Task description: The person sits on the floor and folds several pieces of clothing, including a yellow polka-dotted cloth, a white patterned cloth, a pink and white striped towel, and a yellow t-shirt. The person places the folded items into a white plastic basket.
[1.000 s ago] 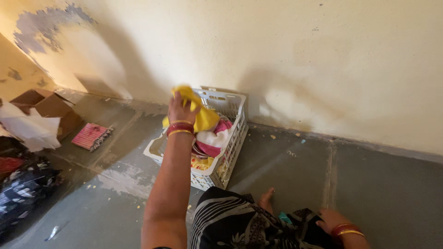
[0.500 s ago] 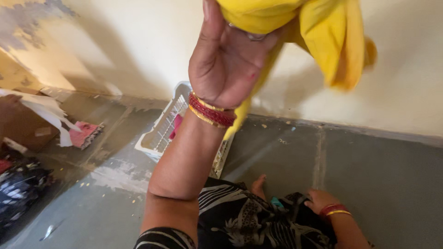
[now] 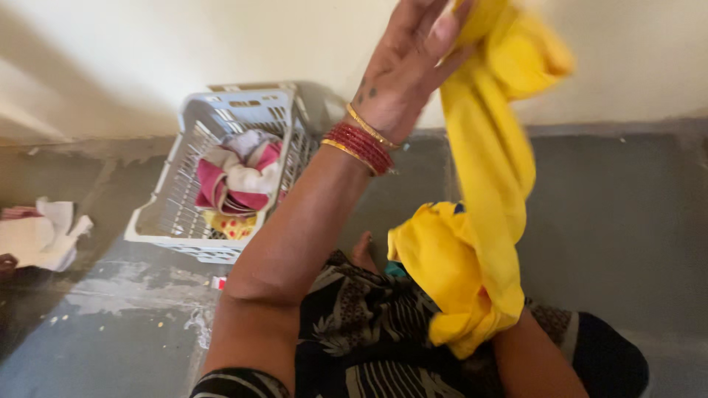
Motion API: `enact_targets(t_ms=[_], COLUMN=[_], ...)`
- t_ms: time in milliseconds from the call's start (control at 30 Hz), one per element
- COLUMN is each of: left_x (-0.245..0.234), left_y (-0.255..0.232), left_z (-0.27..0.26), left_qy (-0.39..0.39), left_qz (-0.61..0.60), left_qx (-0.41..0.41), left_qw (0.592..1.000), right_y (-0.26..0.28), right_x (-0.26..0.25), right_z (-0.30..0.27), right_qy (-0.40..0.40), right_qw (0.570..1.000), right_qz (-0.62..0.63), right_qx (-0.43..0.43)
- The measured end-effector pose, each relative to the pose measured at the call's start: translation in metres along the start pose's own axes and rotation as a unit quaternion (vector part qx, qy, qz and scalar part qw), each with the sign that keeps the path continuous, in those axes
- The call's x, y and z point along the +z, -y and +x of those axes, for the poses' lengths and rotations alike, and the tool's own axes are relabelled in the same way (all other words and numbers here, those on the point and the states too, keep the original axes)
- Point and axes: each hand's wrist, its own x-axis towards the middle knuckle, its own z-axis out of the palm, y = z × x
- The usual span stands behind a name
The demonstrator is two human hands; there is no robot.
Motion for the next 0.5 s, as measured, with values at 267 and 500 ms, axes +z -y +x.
enact_targets(t_ms=[267, 500], left_x=[-0.082, -0.051], left_y=[0.092, 0.123], left_z=[-0.157, -0.258], left_qy=[0.001, 0.292], left_qz=[0.321, 0.493], left_qx=[-0.441, -0.315], left_qw=[0.838, 0.757], right_y=[0.041, 0.035], right_x=[0.009, 0.049], right_z=[0.008, -0.001], right_qy=[0.085, -0.066], right_qw=[0.993, 0.995], right_qz=[0.077, 0.063], right_qx=[0.001, -0.042])
